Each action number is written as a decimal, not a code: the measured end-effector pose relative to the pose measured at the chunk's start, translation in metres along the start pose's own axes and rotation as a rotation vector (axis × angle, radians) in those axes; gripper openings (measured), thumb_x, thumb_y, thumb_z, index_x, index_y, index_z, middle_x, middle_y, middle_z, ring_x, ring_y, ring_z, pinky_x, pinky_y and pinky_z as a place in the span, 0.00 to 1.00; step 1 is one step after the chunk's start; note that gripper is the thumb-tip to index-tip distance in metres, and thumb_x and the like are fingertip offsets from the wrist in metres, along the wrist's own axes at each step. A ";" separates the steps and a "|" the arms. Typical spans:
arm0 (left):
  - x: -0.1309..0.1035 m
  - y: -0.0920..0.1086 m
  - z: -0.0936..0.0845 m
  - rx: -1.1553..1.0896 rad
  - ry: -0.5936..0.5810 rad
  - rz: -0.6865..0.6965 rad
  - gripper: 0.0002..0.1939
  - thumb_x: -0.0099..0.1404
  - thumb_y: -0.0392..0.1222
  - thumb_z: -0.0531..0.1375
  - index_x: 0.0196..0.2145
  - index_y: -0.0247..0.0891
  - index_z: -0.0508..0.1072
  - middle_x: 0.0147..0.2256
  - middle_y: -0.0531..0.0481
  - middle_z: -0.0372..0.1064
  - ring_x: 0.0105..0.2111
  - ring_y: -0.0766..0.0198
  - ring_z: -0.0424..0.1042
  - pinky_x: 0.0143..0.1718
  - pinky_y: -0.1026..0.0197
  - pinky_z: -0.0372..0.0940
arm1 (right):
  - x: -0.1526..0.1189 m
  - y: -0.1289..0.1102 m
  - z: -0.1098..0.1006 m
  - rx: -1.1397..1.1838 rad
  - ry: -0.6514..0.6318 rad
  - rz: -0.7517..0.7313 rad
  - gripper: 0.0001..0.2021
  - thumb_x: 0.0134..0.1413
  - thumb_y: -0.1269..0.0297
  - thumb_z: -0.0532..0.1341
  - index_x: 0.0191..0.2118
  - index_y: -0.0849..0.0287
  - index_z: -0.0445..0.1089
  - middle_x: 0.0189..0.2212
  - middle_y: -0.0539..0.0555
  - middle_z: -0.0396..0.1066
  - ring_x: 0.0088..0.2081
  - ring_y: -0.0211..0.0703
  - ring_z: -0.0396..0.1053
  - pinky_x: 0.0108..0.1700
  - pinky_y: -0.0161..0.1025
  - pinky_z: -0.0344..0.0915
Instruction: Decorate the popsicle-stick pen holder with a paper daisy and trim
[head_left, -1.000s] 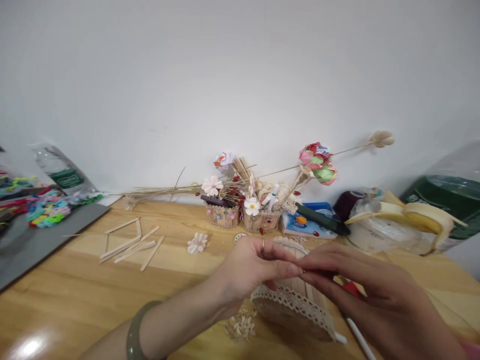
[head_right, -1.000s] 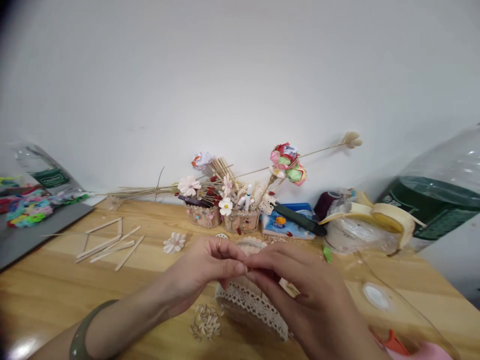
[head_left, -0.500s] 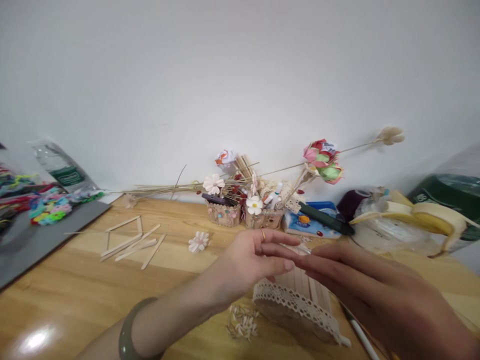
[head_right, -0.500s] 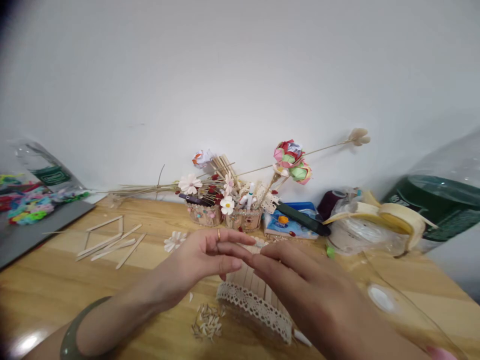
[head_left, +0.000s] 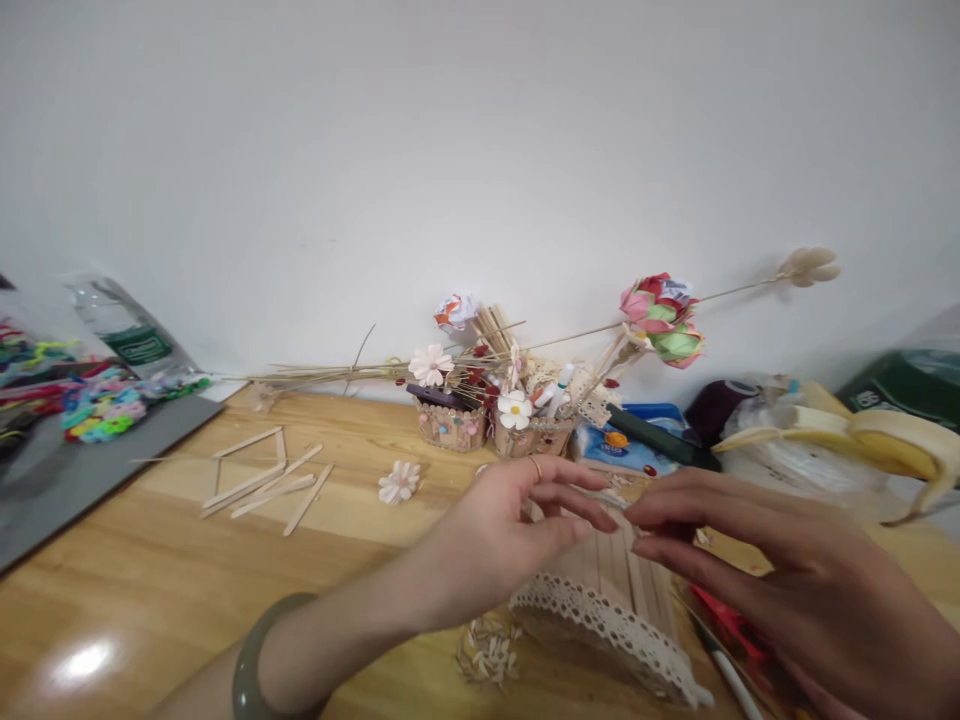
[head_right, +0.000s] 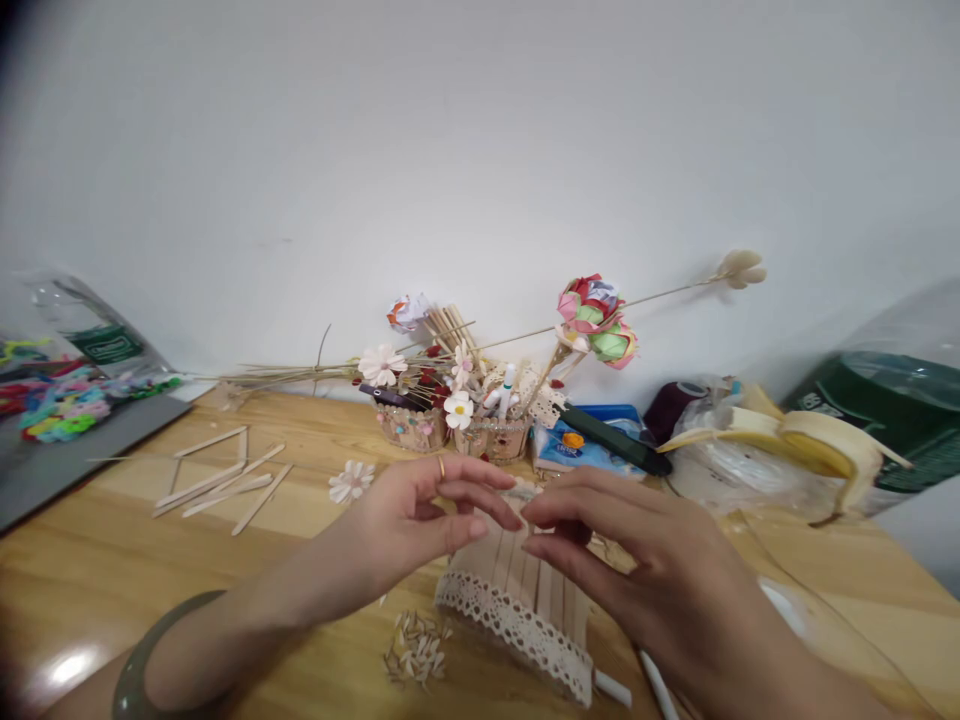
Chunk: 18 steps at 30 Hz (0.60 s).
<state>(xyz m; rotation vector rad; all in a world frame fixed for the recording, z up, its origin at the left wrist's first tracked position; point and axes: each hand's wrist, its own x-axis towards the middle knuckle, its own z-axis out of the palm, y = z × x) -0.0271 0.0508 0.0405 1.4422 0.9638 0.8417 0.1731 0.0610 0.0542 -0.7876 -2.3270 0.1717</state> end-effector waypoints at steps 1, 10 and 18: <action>0.000 -0.001 -0.001 0.118 0.038 0.016 0.13 0.59 0.34 0.57 0.42 0.32 0.71 0.38 0.43 0.75 0.35 0.63 0.71 0.36 0.61 0.63 | 0.000 0.003 0.002 0.014 -0.010 0.032 0.04 0.58 0.60 0.58 0.34 0.52 0.68 0.29 0.43 0.73 0.29 0.29 0.71 0.31 0.22 0.66; 0.006 -0.015 -0.003 0.690 0.004 0.157 0.08 0.59 0.33 0.56 0.32 0.35 0.76 0.31 0.47 0.76 0.31 0.62 0.72 0.35 0.60 0.65 | -0.004 0.027 0.024 0.118 -0.123 0.145 0.05 0.53 0.63 0.61 0.29 0.55 0.72 0.25 0.47 0.73 0.27 0.33 0.70 0.28 0.28 0.66; 0.010 -0.019 0.003 0.792 -0.046 0.243 0.09 0.60 0.32 0.55 0.31 0.32 0.76 0.31 0.46 0.76 0.32 0.60 0.74 0.35 0.61 0.68 | -0.004 0.030 0.023 0.111 -0.158 0.203 0.05 0.52 0.61 0.62 0.29 0.52 0.73 0.26 0.47 0.73 0.28 0.34 0.71 0.29 0.28 0.68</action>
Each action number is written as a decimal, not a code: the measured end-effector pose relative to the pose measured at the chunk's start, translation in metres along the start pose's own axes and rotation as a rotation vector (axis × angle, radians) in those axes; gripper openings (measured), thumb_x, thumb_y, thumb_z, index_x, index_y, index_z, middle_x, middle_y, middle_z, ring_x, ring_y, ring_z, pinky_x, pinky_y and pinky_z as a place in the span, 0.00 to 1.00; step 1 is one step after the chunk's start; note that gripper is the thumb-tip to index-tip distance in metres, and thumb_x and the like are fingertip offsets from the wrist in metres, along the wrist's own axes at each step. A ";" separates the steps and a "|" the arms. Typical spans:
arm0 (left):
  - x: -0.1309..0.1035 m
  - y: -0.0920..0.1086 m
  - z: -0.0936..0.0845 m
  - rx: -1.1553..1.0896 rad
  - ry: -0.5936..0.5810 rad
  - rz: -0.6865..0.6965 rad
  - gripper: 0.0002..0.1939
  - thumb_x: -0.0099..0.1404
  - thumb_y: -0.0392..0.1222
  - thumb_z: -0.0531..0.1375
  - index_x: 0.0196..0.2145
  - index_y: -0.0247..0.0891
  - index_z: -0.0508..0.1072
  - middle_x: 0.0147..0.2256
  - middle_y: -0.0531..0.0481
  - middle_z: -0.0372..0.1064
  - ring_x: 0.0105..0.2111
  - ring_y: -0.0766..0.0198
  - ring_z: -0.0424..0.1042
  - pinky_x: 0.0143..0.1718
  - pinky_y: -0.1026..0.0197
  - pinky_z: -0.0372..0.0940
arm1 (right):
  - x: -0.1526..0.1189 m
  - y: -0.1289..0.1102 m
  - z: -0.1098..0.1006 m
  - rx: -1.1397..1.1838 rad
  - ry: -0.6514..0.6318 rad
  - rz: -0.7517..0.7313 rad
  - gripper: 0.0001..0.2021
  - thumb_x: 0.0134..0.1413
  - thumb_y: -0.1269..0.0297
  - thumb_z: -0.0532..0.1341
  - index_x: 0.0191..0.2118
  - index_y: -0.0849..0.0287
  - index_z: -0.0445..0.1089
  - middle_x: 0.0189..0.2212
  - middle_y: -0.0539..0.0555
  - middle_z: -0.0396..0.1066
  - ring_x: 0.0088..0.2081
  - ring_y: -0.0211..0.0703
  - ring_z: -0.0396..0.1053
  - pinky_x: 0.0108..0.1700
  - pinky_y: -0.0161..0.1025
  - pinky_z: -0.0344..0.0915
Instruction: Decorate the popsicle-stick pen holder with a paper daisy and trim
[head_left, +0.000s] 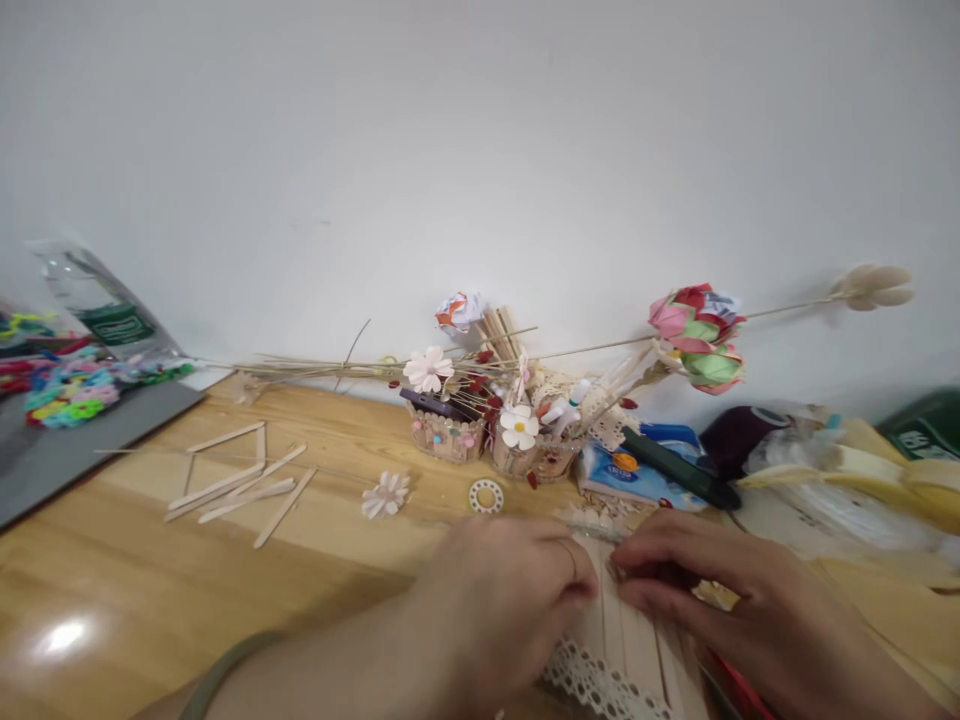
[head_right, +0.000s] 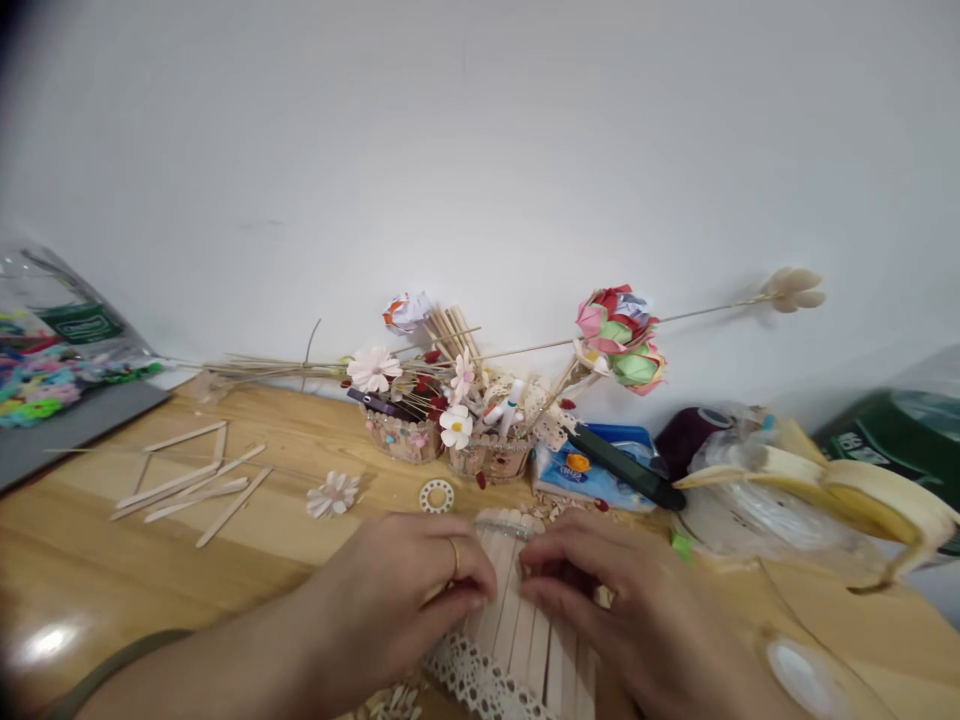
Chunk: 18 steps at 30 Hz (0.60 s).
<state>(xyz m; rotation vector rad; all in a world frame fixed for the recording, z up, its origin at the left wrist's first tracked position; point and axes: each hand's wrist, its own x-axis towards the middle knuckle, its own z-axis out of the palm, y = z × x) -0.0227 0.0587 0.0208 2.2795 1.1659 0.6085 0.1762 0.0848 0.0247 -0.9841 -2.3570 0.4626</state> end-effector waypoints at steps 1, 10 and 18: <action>0.000 0.000 0.001 0.003 0.012 0.019 0.09 0.60 0.32 0.55 0.31 0.33 0.76 0.31 0.47 0.76 0.31 0.61 0.74 0.34 0.61 0.68 | 0.000 0.001 0.000 -0.001 -0.009 0.006 0.05 0.52 0.61 0.61 0.29 0.52 0.73 0.26 0.47 0.73 0.27 0.34 0.71 0.29 0.28 0.67; -0.003 -0.009 0.009 0.016 0.179 0.198 0.10 0.56 0.29 0.54 0.28 0.35 0.75 0.28 0.50 0.76 0.25 0.66 0.73 0.27 0.67 0.65 | 0.001 0.007 -0.001 0.018 -0.122 0.100 0.04 0.52 0.63 0.61 0.29 0.52 0.73 0.26 0.47 0.72 0.27 0.34 0.70 0.28 0.29 0.66; -0.003 -0.007 0.007 -0.015 0.144 0.169 0.11 0.57 0.31 0.53 0.32 0.36 0.76 0.29 0.49 0.76 0.27 0.66 0.73 0.29 0.67 0.66 | -0.004 0.008 -0.004 -0.022 -0.079 0.011 0.06 0.52 0.62 0.62 0.36 0.51 0.74 0.30 0.49 0.75 0.31 0.37 0.73 0.31 0.29 0.70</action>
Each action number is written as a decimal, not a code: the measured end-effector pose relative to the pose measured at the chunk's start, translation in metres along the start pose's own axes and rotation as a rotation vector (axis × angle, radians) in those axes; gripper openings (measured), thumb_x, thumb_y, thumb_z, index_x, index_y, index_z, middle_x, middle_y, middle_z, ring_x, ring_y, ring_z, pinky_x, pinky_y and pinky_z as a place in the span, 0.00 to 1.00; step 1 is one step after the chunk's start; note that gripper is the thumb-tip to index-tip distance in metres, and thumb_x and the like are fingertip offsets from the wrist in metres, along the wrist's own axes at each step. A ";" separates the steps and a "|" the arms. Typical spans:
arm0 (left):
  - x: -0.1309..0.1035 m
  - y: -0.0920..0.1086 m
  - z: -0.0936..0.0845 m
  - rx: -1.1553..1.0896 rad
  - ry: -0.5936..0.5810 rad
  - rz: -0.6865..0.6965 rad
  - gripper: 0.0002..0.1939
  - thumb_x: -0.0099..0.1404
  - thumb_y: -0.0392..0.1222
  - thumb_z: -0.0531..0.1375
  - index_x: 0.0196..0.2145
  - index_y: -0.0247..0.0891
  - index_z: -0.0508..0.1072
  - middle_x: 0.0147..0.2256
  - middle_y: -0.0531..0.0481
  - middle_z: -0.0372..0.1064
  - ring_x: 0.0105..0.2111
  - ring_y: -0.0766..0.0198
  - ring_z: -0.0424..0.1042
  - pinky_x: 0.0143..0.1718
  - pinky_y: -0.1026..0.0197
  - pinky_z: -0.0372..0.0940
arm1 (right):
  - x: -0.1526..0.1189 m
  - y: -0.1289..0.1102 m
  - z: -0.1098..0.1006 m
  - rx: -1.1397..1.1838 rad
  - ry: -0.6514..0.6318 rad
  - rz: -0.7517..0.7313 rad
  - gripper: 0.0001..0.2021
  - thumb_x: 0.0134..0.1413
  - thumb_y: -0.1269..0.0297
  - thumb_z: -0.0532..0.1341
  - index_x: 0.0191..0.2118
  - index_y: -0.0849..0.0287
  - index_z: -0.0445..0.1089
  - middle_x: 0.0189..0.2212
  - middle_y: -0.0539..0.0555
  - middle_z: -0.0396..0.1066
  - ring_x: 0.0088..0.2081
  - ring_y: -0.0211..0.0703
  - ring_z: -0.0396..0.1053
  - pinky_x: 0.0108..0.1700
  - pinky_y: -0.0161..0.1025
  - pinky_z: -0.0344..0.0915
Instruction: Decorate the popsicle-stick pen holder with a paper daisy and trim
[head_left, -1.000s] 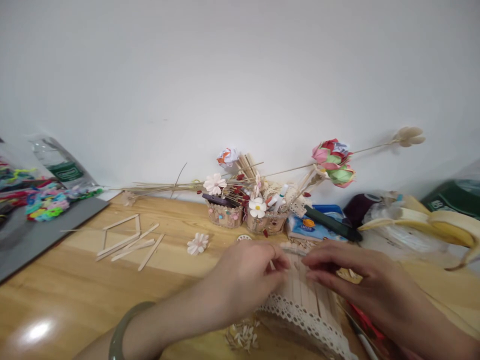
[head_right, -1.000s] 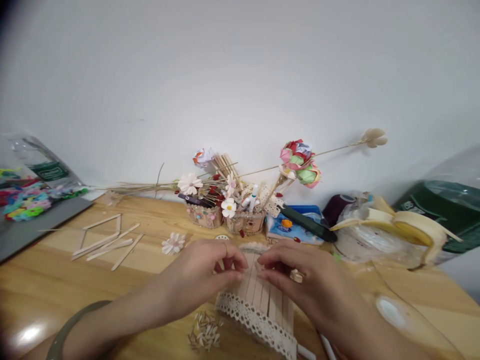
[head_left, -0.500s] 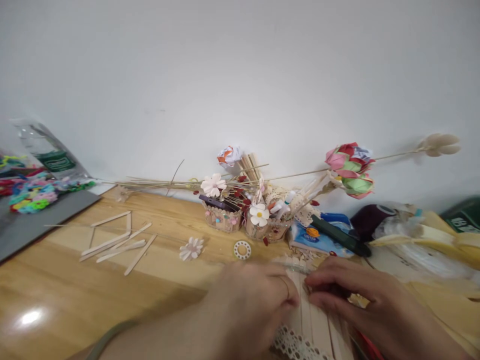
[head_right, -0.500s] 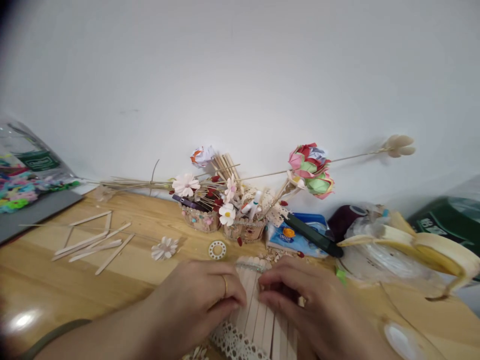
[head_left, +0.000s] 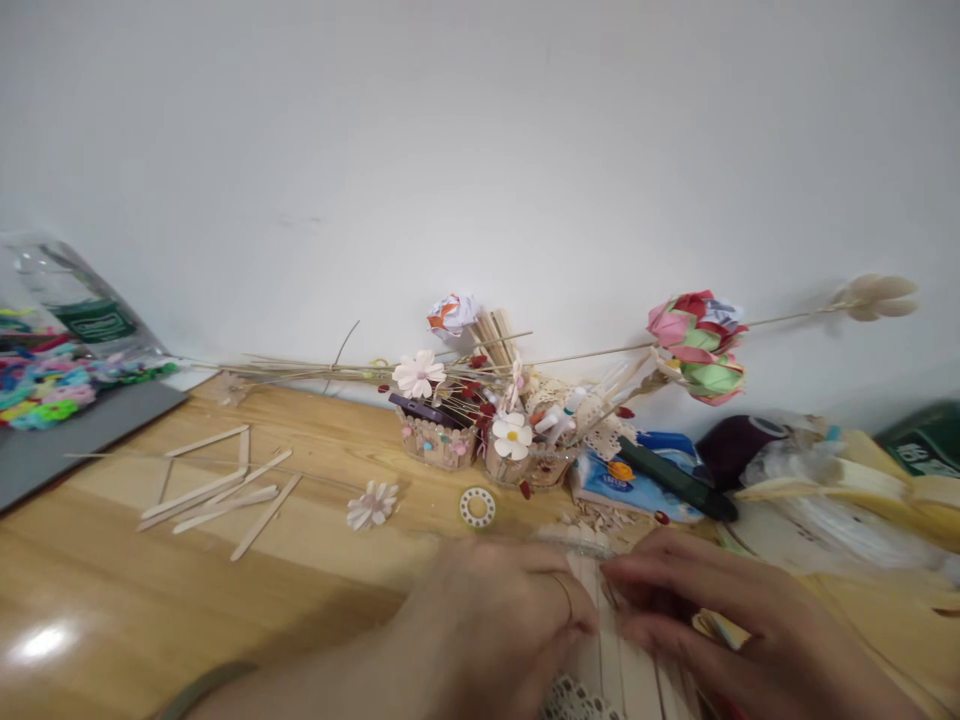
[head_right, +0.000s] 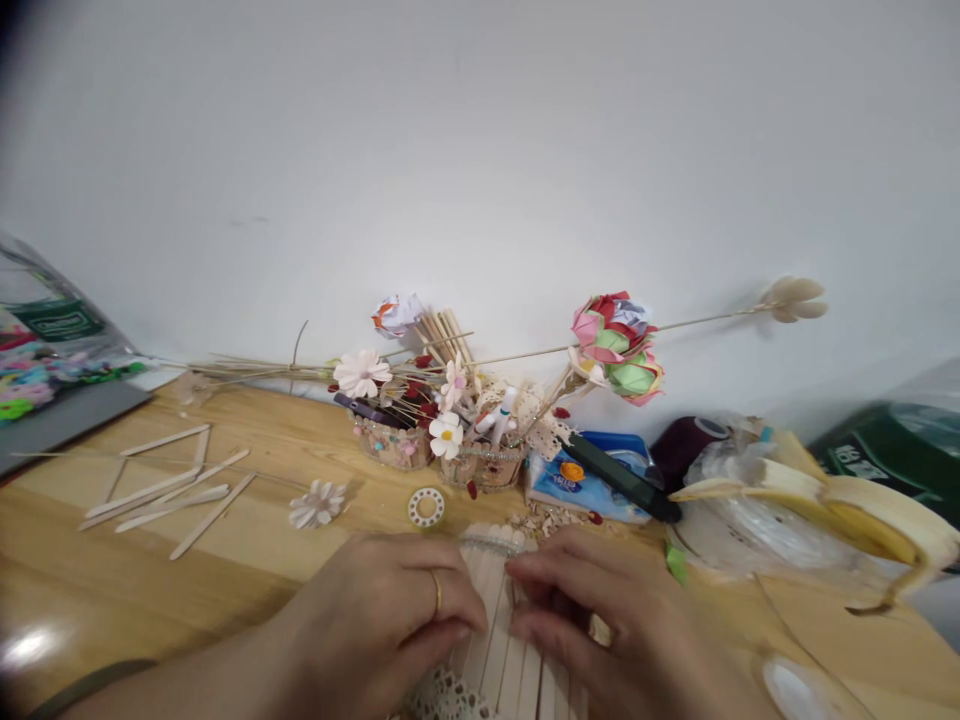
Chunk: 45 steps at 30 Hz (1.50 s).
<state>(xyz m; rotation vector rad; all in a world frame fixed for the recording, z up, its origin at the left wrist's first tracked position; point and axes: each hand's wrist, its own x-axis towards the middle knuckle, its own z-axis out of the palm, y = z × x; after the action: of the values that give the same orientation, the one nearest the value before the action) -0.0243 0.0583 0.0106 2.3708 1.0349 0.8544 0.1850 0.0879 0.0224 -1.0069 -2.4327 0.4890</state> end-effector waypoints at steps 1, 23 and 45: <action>0.000 0.000 0.000 -0.004 0.002 -0.002 0.11 0.58 0.31 0.53 0.31 0.36 0.76 0.29 0.49 0.76 0.27 0.66 0.73 0.29 0.67 0.66 | -0.002 0.000 -0.001 -0.010 0.016 -0.004 0.06 0.53 0.62 0.61 0.36 0.50 0.74 0.31 0.48 0.75 0.31 0.36 0.73 0.31 0.28 0.70; -0.003 -0.014 0.038 0.201 0.136 -0.041 0.17 0.63 0.41 0.49 0.25 0.39 0.75 0.20 0.50 0.68 0.20 0.67 0.61 0.20 0.64 0.55 | -0.009 -0.005 0.004 0.000 0.097 -0.086 0.06 0.53 0.71 0.58 0.32 0.54 0.71 0.27 0.48 0.70 0.27 0.32 0.70 0.27 0.26 0.68; 0.006 0.002 0.018 0.128 -0.013 -0.223 0.13 0.62 0.41 0.52 0.26 0.38 0.74 0.22 0.49 0.71 0.21 0.65 0.66 0.21 0.63 0.58 | -0.015 0.000 0.016 0.041 0.256 -0.114 0.09 0.55 0.68 0.58 0.39 0.49 0.73 0.29 0.50 0.71 0.28 0.34 0.70 0.28 0.28 0.67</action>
<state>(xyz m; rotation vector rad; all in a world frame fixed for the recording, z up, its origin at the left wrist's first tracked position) -0.0076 0.0595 0.0011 2.3027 1.3554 0.7096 0.1853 0.0745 0.0049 -0.8520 -2.2276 0.3470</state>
